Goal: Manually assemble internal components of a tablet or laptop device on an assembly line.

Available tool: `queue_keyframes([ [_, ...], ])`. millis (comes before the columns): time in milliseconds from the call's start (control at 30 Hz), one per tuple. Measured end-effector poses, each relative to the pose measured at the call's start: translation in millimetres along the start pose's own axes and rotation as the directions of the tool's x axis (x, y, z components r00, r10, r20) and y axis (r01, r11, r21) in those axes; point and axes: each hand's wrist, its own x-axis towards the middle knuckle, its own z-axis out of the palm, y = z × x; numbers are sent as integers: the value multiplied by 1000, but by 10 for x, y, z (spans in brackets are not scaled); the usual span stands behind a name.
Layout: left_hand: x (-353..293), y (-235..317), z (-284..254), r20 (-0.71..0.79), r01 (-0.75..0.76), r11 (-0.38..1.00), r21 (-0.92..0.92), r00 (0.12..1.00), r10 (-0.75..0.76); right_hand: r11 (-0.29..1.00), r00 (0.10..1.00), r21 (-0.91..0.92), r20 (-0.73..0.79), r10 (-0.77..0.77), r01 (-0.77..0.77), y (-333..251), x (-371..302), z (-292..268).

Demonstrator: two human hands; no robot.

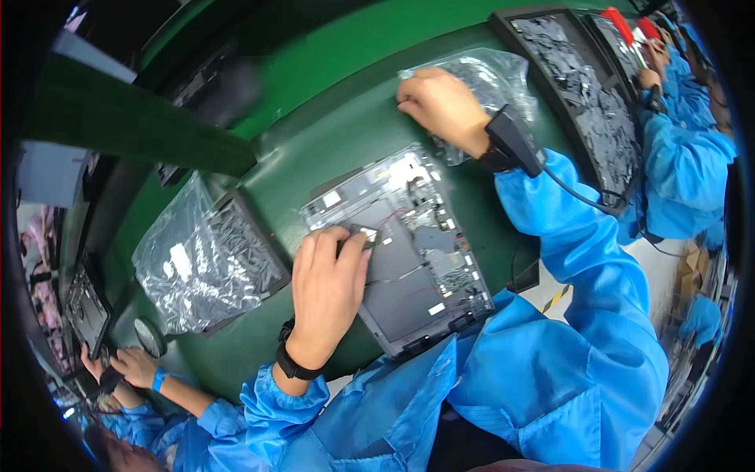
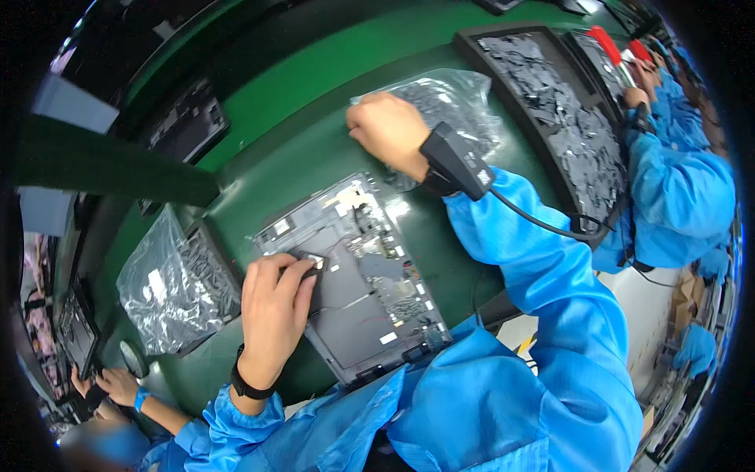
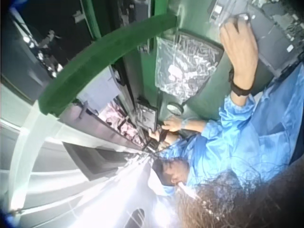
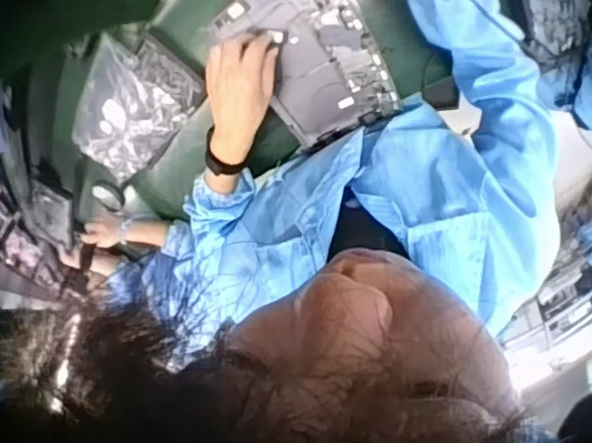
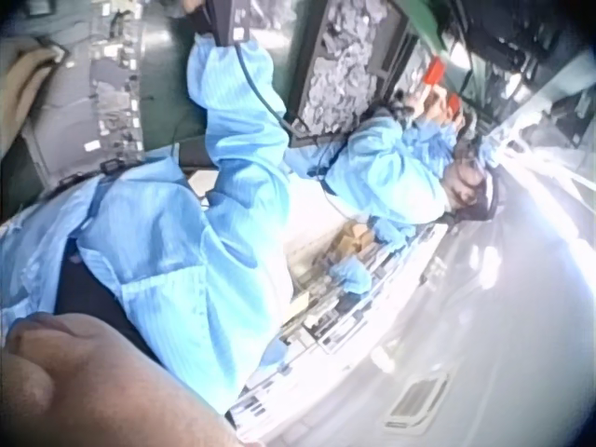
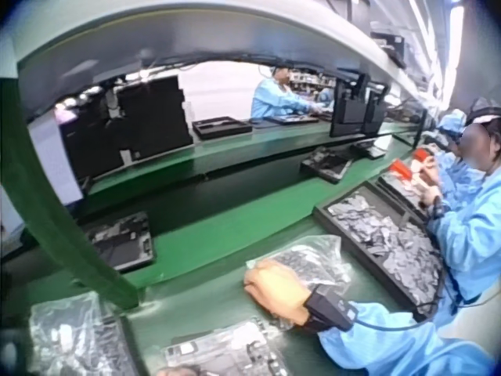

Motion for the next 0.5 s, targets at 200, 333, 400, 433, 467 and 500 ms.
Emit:
queue_keyframes([
  [200,-206,-348,-245,-227,105,993,-54,967,-114,998,992,-42,-114,-45,41,10,-95,-178],
  [333,-402,-806,-428,-322,352,930,107,897,-303,941,985,321,-101,142,-103,-304,-209,-368],
  [400,-449,-936,-419,-286,389,912,130,895,-342,798,970,582,-61,236,-158,-367,-317,-400],
  [433,-451,-971,-380,-272,373,919,130,904,-329,766,962,604,5,274,-221,-408,-365,-427],
  [467,-466,-995,-340,-259,355,926,129,913,-314,730,947,621,69,312,-286,-481,-399,-450],
  [500,-412,-990,-306,-240,342,927,152,923,-301,682,929,644,133,346,-346,-507,-442,-488],
])
